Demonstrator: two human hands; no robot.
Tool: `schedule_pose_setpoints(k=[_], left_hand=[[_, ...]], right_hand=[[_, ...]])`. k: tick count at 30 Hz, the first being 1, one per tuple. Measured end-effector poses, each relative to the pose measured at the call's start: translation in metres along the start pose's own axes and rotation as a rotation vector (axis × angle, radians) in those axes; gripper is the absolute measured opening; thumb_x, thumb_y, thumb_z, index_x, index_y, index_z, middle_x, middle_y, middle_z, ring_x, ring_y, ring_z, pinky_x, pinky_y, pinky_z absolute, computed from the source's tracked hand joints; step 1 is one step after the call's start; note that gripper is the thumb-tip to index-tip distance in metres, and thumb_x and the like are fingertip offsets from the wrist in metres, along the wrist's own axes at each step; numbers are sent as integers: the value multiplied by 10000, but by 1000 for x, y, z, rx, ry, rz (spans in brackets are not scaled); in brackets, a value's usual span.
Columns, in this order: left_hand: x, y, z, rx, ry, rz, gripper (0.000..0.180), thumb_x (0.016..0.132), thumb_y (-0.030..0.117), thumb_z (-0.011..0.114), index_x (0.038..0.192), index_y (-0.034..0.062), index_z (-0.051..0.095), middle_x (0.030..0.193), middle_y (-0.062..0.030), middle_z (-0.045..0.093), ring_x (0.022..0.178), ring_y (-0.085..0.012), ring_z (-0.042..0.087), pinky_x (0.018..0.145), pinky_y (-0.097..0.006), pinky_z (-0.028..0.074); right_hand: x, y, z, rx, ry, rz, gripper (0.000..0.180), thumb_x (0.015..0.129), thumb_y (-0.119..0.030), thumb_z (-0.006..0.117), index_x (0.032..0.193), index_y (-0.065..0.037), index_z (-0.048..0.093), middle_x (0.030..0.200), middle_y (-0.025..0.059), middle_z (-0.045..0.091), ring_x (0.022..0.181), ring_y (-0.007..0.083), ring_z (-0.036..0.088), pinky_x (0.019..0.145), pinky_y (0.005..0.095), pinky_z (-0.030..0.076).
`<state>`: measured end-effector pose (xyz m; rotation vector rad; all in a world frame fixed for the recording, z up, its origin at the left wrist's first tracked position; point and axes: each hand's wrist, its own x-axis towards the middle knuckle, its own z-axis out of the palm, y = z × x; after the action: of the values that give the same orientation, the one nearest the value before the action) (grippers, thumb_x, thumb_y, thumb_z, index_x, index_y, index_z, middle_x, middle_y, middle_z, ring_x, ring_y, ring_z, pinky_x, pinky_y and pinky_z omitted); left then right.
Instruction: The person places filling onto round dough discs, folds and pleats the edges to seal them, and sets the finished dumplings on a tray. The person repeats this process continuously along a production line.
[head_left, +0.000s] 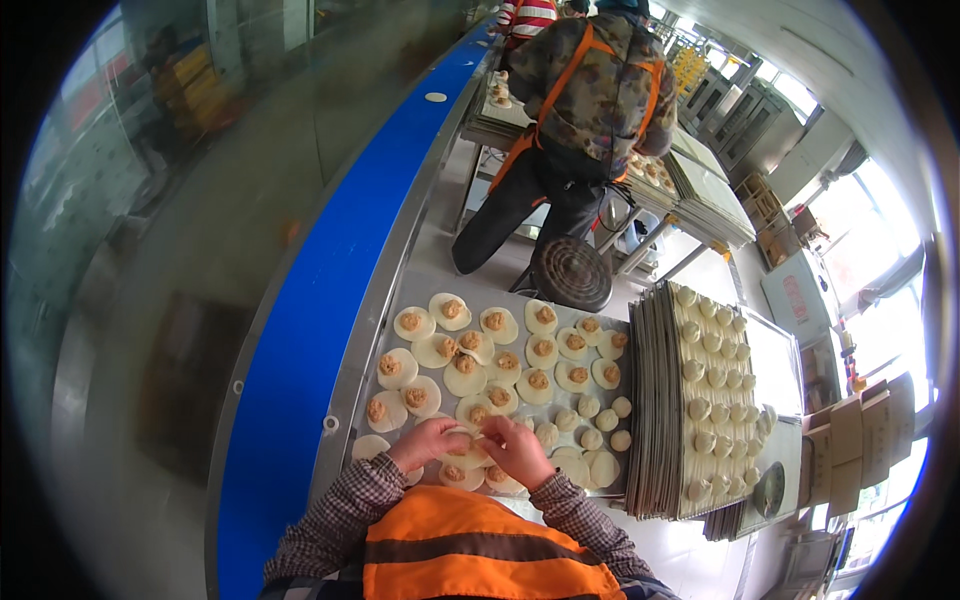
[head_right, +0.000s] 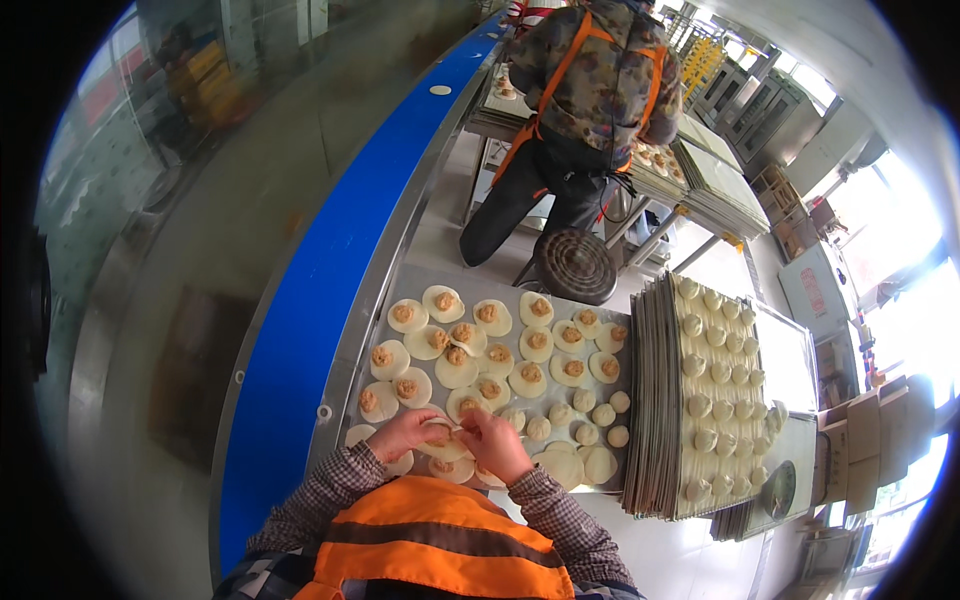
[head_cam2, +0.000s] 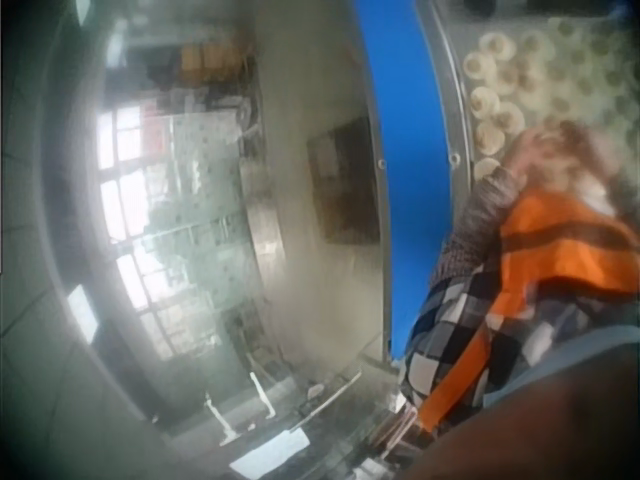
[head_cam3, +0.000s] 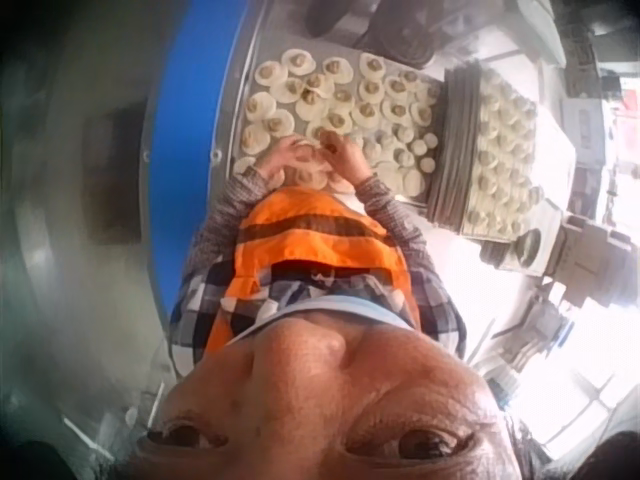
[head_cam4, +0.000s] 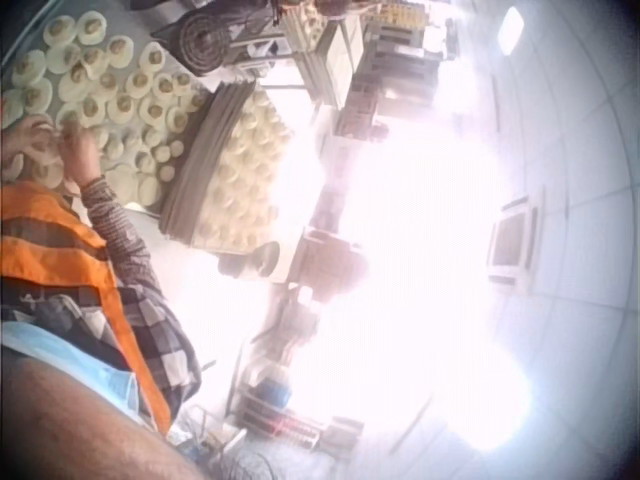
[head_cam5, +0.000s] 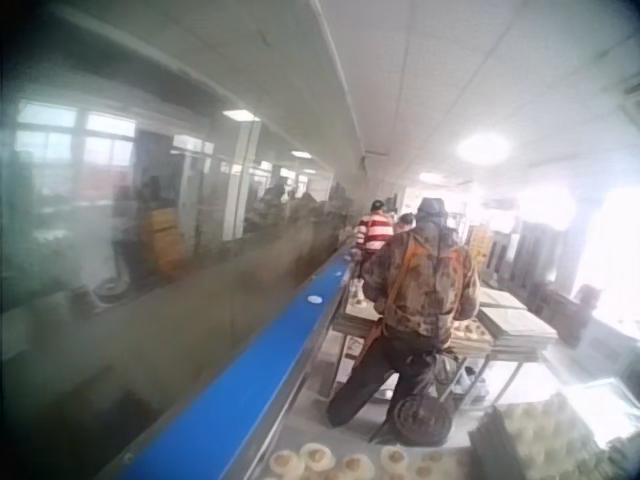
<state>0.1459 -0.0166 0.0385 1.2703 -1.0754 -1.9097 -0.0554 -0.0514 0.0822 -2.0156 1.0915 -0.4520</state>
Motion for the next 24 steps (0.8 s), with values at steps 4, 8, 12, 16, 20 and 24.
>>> schedule_pose_setpoints(k=[4, 8, 12, 16, 20, 24], left_hand=[[1, 4, -7, 256, -20, 40, 375, 898, 228, 636, 1194, 1, 598, 954, -40, 668, 856, -89, 598, 741, -241, 477], [6, 5, -23, 380, -188, 51, 380, 905, 224, 630, 1209, -1, 590, 1013, -54, 666, 894, -105, 604, 764, -253, 484], [2, 3, -31, 304, -236, 22, 366, 915, 198, 624, 1223, 6, 572, 1079, -49, 650, 952, -102, 601, 788, -244, 495], [-7, 0, -27, -213, -72, -43, 380, 918, 200, 629, 1245, 21, 554, 1068, -28, 632, 964, -87, 592, 786, -220, 494], [-7, -4, -16, -53, 49, 101, 373, 901, 181, 664, 1230, 33, 566, 1038, -28, 625, 953, -84, 579, 794, -233, 491], [-1, -10, -13, 68, 19, 84, 368, 897, 137, 669, 1230, 19, 564, 1075, -43, 625, 989, -99, 573, 856, -268, 489]], right_hand=[[9, -5, 4, -76, -56, -102, 187, 846, -141, 638, 1003, -40, 654, 861, 165, 658, 785, 336, 639, 682, 397, 504], [13, -7, 9, 2, -60, -30, 199, 837, -151, 648, 1000, -37, 654, 846, 161, 650, 778, 345, 627, 689, 401, 502], [15, -4, 12, -43, -67, -147, 203, 829, -155, 667, 988, -29, 646, 824, 149, 647, 759, 335, 627, 677, 400, 502], [15, 0, 14, 10, -27, 43, 217, 832, -158, 672, 1003, -27, 644, 819, 150, 652, 746, 301, 651, 658, 387, 508], [15, 5, 22, 296, 41, 128, 202, 835, -162, 663, 987, -30, 649, 782, 150, 647, 724, 279, 661, 644, 380, 511], [8, 13, 27, -74, 144, 12, 174, 798, -172, 677, 919, -49, 659, 794, 170, 642, 711, 343, 628, 632, 393, 506]])
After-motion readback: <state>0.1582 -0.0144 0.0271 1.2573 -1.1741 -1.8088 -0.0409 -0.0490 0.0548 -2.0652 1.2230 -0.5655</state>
